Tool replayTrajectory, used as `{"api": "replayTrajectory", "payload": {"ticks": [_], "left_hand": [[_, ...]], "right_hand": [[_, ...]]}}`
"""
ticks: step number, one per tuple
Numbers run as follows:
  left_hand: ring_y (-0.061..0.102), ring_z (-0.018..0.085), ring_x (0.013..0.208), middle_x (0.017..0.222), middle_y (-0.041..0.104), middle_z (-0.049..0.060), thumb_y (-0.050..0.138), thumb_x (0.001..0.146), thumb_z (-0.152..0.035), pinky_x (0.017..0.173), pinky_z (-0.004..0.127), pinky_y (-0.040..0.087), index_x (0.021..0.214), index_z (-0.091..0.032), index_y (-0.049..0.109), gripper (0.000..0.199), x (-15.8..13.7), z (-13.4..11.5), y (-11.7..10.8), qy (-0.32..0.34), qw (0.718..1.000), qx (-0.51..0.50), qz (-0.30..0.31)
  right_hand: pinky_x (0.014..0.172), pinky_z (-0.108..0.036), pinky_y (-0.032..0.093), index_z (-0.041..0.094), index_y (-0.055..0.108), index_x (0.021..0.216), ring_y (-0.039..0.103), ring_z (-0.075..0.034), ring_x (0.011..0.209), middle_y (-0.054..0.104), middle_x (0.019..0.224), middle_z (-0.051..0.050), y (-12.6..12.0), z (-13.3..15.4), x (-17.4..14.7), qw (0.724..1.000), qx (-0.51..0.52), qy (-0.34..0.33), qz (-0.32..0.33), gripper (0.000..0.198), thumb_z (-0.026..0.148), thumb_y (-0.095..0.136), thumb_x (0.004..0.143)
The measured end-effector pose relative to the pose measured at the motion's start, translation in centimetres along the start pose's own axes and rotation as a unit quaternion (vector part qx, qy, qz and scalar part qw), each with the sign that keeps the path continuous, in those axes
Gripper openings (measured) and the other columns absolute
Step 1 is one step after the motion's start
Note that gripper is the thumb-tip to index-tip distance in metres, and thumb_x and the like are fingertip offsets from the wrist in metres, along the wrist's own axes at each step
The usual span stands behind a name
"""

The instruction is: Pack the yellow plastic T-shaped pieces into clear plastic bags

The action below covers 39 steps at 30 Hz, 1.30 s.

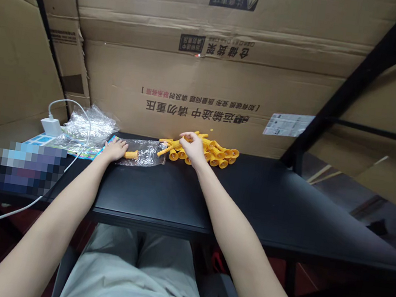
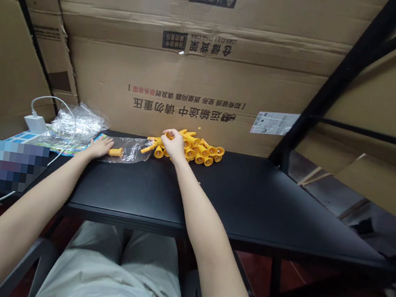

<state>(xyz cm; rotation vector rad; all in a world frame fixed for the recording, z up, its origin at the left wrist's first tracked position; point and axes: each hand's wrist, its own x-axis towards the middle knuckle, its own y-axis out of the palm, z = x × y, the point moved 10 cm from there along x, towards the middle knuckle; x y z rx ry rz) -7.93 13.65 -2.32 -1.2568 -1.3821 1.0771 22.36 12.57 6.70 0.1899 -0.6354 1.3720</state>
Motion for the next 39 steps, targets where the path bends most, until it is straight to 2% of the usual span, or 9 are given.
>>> {"api": "replayTrajectory", "payload": {"ticks": [6,13,17,19,24,26,29,34,39], "left_hand": [[0.011,0.029,0.142,0.152,0.025,0.006,0.014,0.091,-0.04,0.109,0.061,0.013,0.142,-0.021,0.036,0.058,-0.3,0.0,-0.1,-0.021,1.0,0.001,0.007],[0.012,0.026,0.142,0.152,0.023,0.003,0.014,0.091,-0.041,0.109,0.059,0.014,0.144,-0.02,0.031,0.059,-0.5,-0.9,0.1,0.011,1.0,-0.013,0.025],[0.017,0.021,0.14,0.15,0.026,0.002,0.019,0.091,-0.042,0.113,0.044,0.017,0.143,-0.02,0.032,0.059,-0.4,-1.8,0.4,0.05,0.997,-0.056,0.029],[0.022,0.017,0.139,0.149,0.027,0.001,0.02,0.091,-0.042,0.113,0.035,0.018,0.143,-0.02,0.032,0.059,-0.4,-2.2,0.4,0.066,0.993,-0.093,0.03],[0.028,0.012,0.136,0.148,0.026,-0.002,0.018,0.092,-0.042,0.11,0.025,0.025,0.143,-0.02,0.032,0.058,-0.7,-2.8,0.0,0.074,0.977,-0.197,0.035],[0.028,0.012,0.136,0.148,0.025,-0.002,0.016,0.092,-0.043,0.109,0.024,0.026,0.143,-0.02,0.032,0.058,-0.9,-3.1,0.1,0.07,0.971,-0.223,0.045],[0.03,0.012,0.135,0.148,0.027,-0.003,0.014,0.092,-0.043,0.108,0.023,0.028,0.143,-0.021,0.032,0.058,-1.1,-3.5,0.0,0.069,0.966,-0.245,0.051],[0.034,0.013,0.133,0.144,0.035,-0.001,0.01,0.095,-0.041,0.107,0.025,0.03,0.14,-0.02,0.039,0.057,-1.2,-3.5,-0.7,0.056,0.964,-0.259,0.024],[0.036,0.015,0.132,0.145,0.035,0.005,0.008,0.096,-0.039,0.108,0.026,0.032,0.14,-0.013,0.038,0.059,-1.4,-3.0,-1.3,0.028,0.926,-0.376,0.017]], "right_hand": [[0.073,-0.03,0.047,0.018,0.057,0.079,0.056,-0.016,0.078,0.059,0.086,-0.002,3.1,-0.9,-1.3,0.998,0.004,0.018,0.06,0.017,0.025,0.052,0.064],[0.074,-0.029,0.048,0.015,0.058,0.082,0.058,-0.014,0.076,0.064,0.087,-0.004,6.5,-2.2,-3.8,0.989,0.055,0.106,0.089,0.021,0.023,0.066,0.064],[0.069,-0.025,0.049,0.013,0.062,0.073,0.059,-0.011,0.066,0.064,0.073,-0.002,9.3,-2.7,-5.4,0.957,0.133,0.167,0.197,0.013,0.02,0.069,0.065],[0.062,-0.023,0.049,0.013,0.063,0.07,0.058,-0.01,0.06,0.063,0.067,-0.002,9.9,-3.1,-5.9,0.944,0.138,0.189,0.231,0.012,0.016,0.073,0.062],[0.044,-0.019,0.043,0.013,0.066,0.071,0.054,-0.009,0.049,0.061,0.058,0.001,9.8,-3.2,-6.0,0.941,0.096,0.166,0.278,0.015,0.013,0.075,0.059],[0.045,-0.018,0.044,0.013,0.067,0.072,0.054,-0.008,0.05,0.062,0.058,0.001,9.9,-3.1,-5.8,0.94,0.104,0.159,0.284,0.015,0.01,0.074,0.058],[0.05,-0.02,0.045,0.012,0.066,0.069,0.053,-0.008,0.05,0.062,0.058,0.0,9.9,-3.4,-5.4,0.944,0.109,0.172,0.258,0.013,0.006,0.071,0.059],[0.057,-0.023,0.048,0.013,0.064,0.063,0.054,-0.01,0.053,0.062,0.058,-0.001,10.7,-3.4,-4.9,0.951,0.114,0.187,0.22,0.01,0.013,0.074,0.062],[0.069,-0.026,0.049,0.013,0.068,0.072,0.06,-0.012,0.064,0.068,0.071,-0.003,11.0,-2.6,-5.4,0.948,0.123,0.177,0.235,0.01,0.016,0.073,0.065]]}}
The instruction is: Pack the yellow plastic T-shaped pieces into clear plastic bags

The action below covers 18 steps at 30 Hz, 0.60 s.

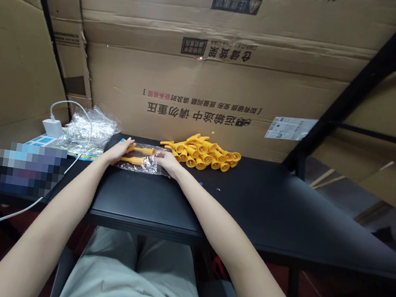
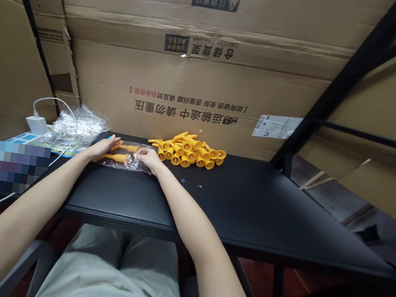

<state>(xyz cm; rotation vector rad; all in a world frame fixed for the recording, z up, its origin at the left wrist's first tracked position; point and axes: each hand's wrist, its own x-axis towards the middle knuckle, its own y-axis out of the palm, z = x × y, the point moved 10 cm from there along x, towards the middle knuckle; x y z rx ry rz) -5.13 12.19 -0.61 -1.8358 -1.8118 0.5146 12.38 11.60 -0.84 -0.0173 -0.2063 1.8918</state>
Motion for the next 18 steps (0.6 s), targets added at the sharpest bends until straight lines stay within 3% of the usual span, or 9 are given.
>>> {"api": "replayTrajectory", "payload": {"ticks": [6,11,18], "left_hand": [[0.041,0.017,0.13,0.139,0.045,0.01,0.013,0.096,-0.043,0.109,0.03,0.031,0.136,-0.012,0.044,0.059,0.6,1.2,-0.5,-0.015,0.993,-0.112,-0.016],[0.045,0.021,0.126,0.133,0.051,0.017,0.022,0.095,-0.044,0.109,0.034,0.031,0.13,-0.007,0.05,0.058,0.9,1.7,-1.1,-0.009,0.981,-0.19,-0.045],[0.049,0.022,0.123,0.133,0.051,0.017,0.026,0.094,-0.042,0.106,0.034,0.035,0.123,-0.007,0.056,0.055,0.7,1.0,-1.5,0.011,0.979,-0.197,-0.056]], "right_hand": [[0.082,-0.032,0.049,0.013,0.071,0.085,0.065,-0.016,0.076,0.071,0.084,-0.006,0.3,-1.0,0.1,0.999,-0.004,0.027,0.019,0.017,0.016,0.071,0.068],[0.094,-0.033,0.045,0.01,0.071,0.09,0.064,-0.018,0.091,0.071,0.094,-0.008,1.4,-1.0,0.8,0.998,0.024,0.005,0.055,0.025,0.02,0.074,0.067],[0.085,-0.032,0.05,0.013,0.07,0.083,0.066,-0.015,0.081,0.071,0.083,-0.006,1.4,-0.8,0.3,0.997,0.053,0.021,0.055,0.013,0.012,0.07,0.07]]}}
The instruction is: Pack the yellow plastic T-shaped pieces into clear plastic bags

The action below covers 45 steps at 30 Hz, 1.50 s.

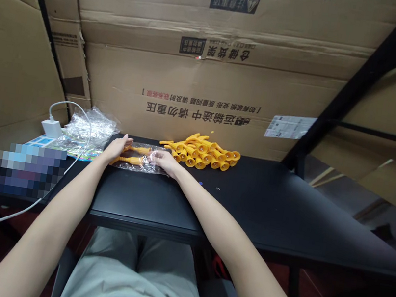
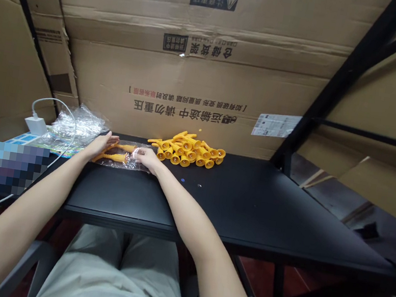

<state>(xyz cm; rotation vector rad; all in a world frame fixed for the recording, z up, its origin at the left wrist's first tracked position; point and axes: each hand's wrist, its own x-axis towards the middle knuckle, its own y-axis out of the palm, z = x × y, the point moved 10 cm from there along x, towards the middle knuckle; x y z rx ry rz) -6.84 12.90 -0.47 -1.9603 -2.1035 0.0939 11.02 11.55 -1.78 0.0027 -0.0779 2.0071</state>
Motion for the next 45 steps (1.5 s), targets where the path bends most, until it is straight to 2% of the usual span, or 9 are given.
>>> {"api": "replayTrajectory", "payload": {"ticks": [10,15,20,25,27,30,36,41,45], "left_hand": [[0.053,0.023,0.119,0.125,0.059,0.012,0.018,0.091,-0.048,0.102,0.032,0.036,0.116,-0.011,0.063,0.063,0.4,-0.1,-0.5,0.028,0.96,0.279,-0.005],[0.048,0.022,0.124,0.129,0.057,0.01,0.014,0.092,-0.046,0.103,0.03,0.034,0.12,-0.012,0.061,0.064,0.0,-0.5,0.5,0.039,0.914,0.403,0.019],[0.036,0.018,0.133,0.142,0.042,0.009,0.013,0.092,-0.042,0.109,0.028,0.025,0.132,-0.011,0.048,0.062,0.1,0.4,1.8,0.035,0.889,0.451,0.064],[0.024,0.016,0.138,0.149,0.029,0.011,0.012,0.092,-0.044,0.112,0.028,0.018,0.139,-0.009,0.038,0.065,0.4,1.4,2.2,0.029,0.875,0.477,0.084],[0.023,0.016,0.139,0.149,0.028,0.011,0.01,0.091,-0.045,0.113,0.029,0.017,0.14,-0.009,0.036,0.066,0.6,1.7,1.7,0.024,0.875,0.477,0.072],[0.024,0.017,0.138,0.149,0.03,0.011,0.01,0.092,-0.044,0.113,0.03,0.017,0.139,-0.009,0.039,0.065,0.9,1.9,0.4,0.011,0.875,0.482,0.039],[0.032,0.02,0.136,0.142,0.043,0.01,0.014,0.092,-0.045,0.111,0.035,0.024,0.132,-0.015,0.048,0.06,0.9,1.5,-1.2,0.016,0.879,0.477,-0.006],[0.029,0.022,0.137,0.146,0.035,0.012,0.016,0.092,-0.042,0.112,0.036,0.021,0.135,-0.011,0.044,0.059,0.5,1.3,-1.3,-0.008,0.885,0.465,-0.014],[0.03,0.022,0.136,0.144,0.039,0.012,0.018,0.092,-0.041,0.112,0.037,0.022,0.134,-0.012,0.046,0.057,0.4,1.0,-1.2,-0.002,0.89,0.456,-0.014]], "right_hand": [[0.098,-0.035,0.041,0.012,0.072,0.088,0.066,-0.016,0.085,0.072,0.086,-0.006,4.9,0.9,-1.6,0.976,0.058,-0.004,0.212,0.027,0.022,0.075,0.063],[0.104,-0.035,0.034,0.014,0.073,0.091,0.06,-0.018,0.105,0.071,0.1,-0.006,4.5,1.4,-1.9,0.983,-0.014,-0.024,0.184,0.025,0.019,0.071,0.067],[0.097,-0.032,0.042,0.013,0.071,0.091,0.063,-0.016,0.096,0.072,0.094,-0.007,4.9,1.1,-2.1,0.981,0.011,0.002,0.193,0.022,0.016,0.068,0.069],[0.071,-0.03,0.051,0.013,0.066,0.088,0.064,-0.013,0.066,0.069,0.079,-0.006,0.6,2.0,-1.1,0.996,-0.089,-0.018,0.024,0.015,0.016,0.054,0.08],[0.071,-0.031,0.051,0.014,0.065,0.087,0.063,-0.015,0.067,0.067,0.079,-0.006,-2.3,3.7,-1.4,0.971,-0.214,-0.064,-0.085,0.016,0.018,0.051,0.082],[0.084,-0.033,0.047,0.016,0.065,0.092,0.061,-0.02,0.089,0.067,0.093,-0.008,-5.1,6.4,-3.0,0.878,-0.412,-0.126,-0.209,0.019,0.018,0.048,0.083],[0.091,-0.039,0.042,0.014,0.063,0.107,0.051,-0.028,0.111,0.058,0.116,-0.015,-5.4,5.0,-3.4,0.755,-0.632,-0.044,-0.168,0.029,0.025,0.05,0.084],[0.089,-0.04,0.042,0.013,0.06,0.111,0.053,-0.03,0.107,0.057,0.114,-0.018,-4.9,4.1,-3.0,0.729,-0.662,-0.032,-0.17,0.031,0.022,0.051,0.082],[0.085,-0.036,0.043,0.013,0.057,0.111,0.057,-0.027,0.101,0.059,0.11,-0.018,-5.8,3.8,-2.6,0.765,-0.612,-0.036,-0.196,0.032,0.015,0.045,0.082]]}}
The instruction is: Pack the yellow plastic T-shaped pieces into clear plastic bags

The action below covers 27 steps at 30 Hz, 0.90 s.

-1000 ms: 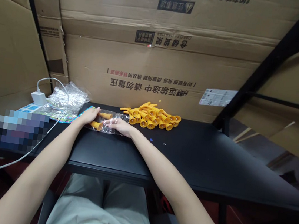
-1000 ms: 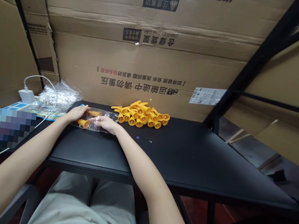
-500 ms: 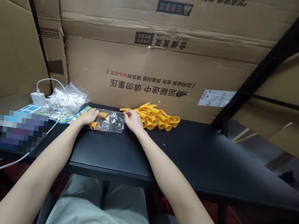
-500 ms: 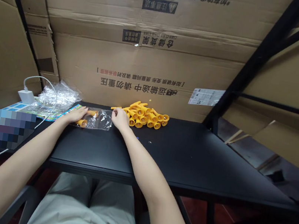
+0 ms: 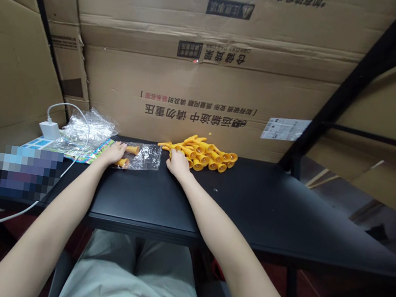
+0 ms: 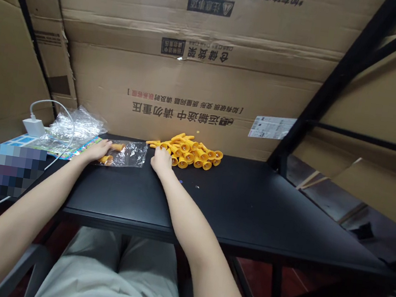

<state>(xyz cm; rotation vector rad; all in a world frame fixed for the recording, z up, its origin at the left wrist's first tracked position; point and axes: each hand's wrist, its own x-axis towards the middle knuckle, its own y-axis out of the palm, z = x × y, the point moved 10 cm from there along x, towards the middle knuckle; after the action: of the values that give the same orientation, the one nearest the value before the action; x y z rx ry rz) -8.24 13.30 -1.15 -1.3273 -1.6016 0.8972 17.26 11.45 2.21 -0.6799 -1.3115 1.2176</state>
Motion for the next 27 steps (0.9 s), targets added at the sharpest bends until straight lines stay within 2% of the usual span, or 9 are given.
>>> {"api": "replayTrajectory", "payload": {"ticks": [5,8,10,13,17,19,22,25,27], "left_hand": [[0.029,0.021,0.137,0.145,0.037,0.013,0.017,0.092,-0.042,0.112,0.032,0.02,0.135,-0.009,0.045,0.06,0.0,0.2,0.0,-0.008,1.0,0.003,0.0],[0.03,0.021,0.136,0.145,0.037,0.013,0.017,0.092,-0.042,0.112,0.033,0.02,0.135,-0.009,0.044,0.061,0.0,0.1,0.0,-0.004,1.0,0.004,0.0],[0.029,0.021,0.137,0.145,0.037,0.014,0.017,0.092,-0.041,0.112,0.034,0.02,0.135,-0.008,0.044,0.061,0.0,0.1,0.1,-0.002,1.0,0.002,0.005],[0.03,0.022,0.137,0.145,0.037,0.014,0.017,0.092,-0.04,0.112,0.035,0.02,0.133,-0.008,0.046,0.06,0.0,0.1,0.1,0.002,1.0,0.0,0.003],[0.034,0.022,0.134,0.141,0.044,0.011,0.018,0.091,-0.042,0.11,0.035,0.024,0.127,-0.013,0.052,0.057,0.2,0.1,0.0,0.016,1.0,-0.006,-0.014],[0.036,0.023,0.133,0.139,0.047,0.011,0.019,0.091,-0.044,0.11,0.035,0.025,0.126,-0.014,0.053,0.057,0.3,0.2,-0.1,0.02,1.0,-0.011,-0.019],[0.038,0.022,0.132,0.138,0.048,0.012,0.018,0.091,-0.045,0.109,0.033,0.026,0.125,-0.014,0.053,0.058,0.5,0.2,0.0,0.026,0.999,-0.009,-0.02],[0.039,0.022,0.131,0.138,0.047,0.013,0.017,0.091,-0.043,0.109,0.034,0.027,0.126,-0.012,0.052,0.059,0.5,-0.1,0.3,0.028,0.999,-0.002,-0.015],[0.039,0.023,0.131,0.137,0.048,0.013,0.017,0.091,-0.043,0.108,0.035,0.028,0.125,-0.012,0.053,0.058,0.5,-0.5,0.5,0.037,0.999,-0.003,-0.009]], "right_hand": [[0.09,-0.033,0.041,0.01,0.05,0.114,0.052,-0.025,0.107,0.055,0.115,-0.017,-1.7,-2.5,1.0,0.981,0.157,0.039,-0.109,0.036,0.019,0.046,0.08],[0.093,-0.033,0.039,0.01,0.051,0.11,0.051,-0.024,0.109,0.056,0.113,-0.017,-2.2,-4.1,1.3,0.952,0.249,0.072,-0.16,0.034,0.023,0.049,0.078],[0.09,-0.033,0.041,0.011,0.05,0.11,0.054,-0.022,0.101,0.057,0.113,-0.016,-2.5,-4.9,1.2,0.928,0.311,0.087,-0.186,0.036,0.025,0.05,0.077],[0.085,-0.032,0.044,0.013,0.046,0.114,0.056,-0.019,0.09,0.056,0.114,-0.015,-3.7,-4.9,0.6,0.896,0.372,0.083,-0.228,0.04,0.03,0.052,0.078],[0.092,-0.032,0.041,0.017,0.043,0.118,0.053,-0.02,0.105,0.053,0.117,-0.013,-6.2,-3.3,-0.2,0.886,0.379,0.036,-0.266,0.041,0.033,0.051,0.082],[0.093,-0.032,0.041,0.018,0.039,0.122,0.052,-0.02,0.109,0.052,0.119,-0.014,-6.6,-2.2,-0.2,0.887,0.392,0.008,-0.246,0.042,0.034,0.049,0.084],[0.09,-0.034,0.043,0.02,0.04,0.121,0.056,-0.02,0.103,0.055,0.116,-0.012,-6.0,-0.3,0.1,0.901,0.396,-0.048,-0.172,0.041,0.032,0.051,0.083],[0.089,-0.036,0.044,0.019,0.05,0.11,0.059,-0.02,0.097,0.062,0.105,-0.007,-4.0,2.0,0.1,0.935,0.325,-0.123,-0.069,0.033,0.027,0.058,0.079],[0.091,-0.036,0.043,0.018,0.056,0.106,0.059,-0.02,0.099,0.064,0.105,-0.008,-2.4,3.0,-0.2,0.953,0.258,-0.16,-0.011,0.028,0.022,0.058,0.078]]}}
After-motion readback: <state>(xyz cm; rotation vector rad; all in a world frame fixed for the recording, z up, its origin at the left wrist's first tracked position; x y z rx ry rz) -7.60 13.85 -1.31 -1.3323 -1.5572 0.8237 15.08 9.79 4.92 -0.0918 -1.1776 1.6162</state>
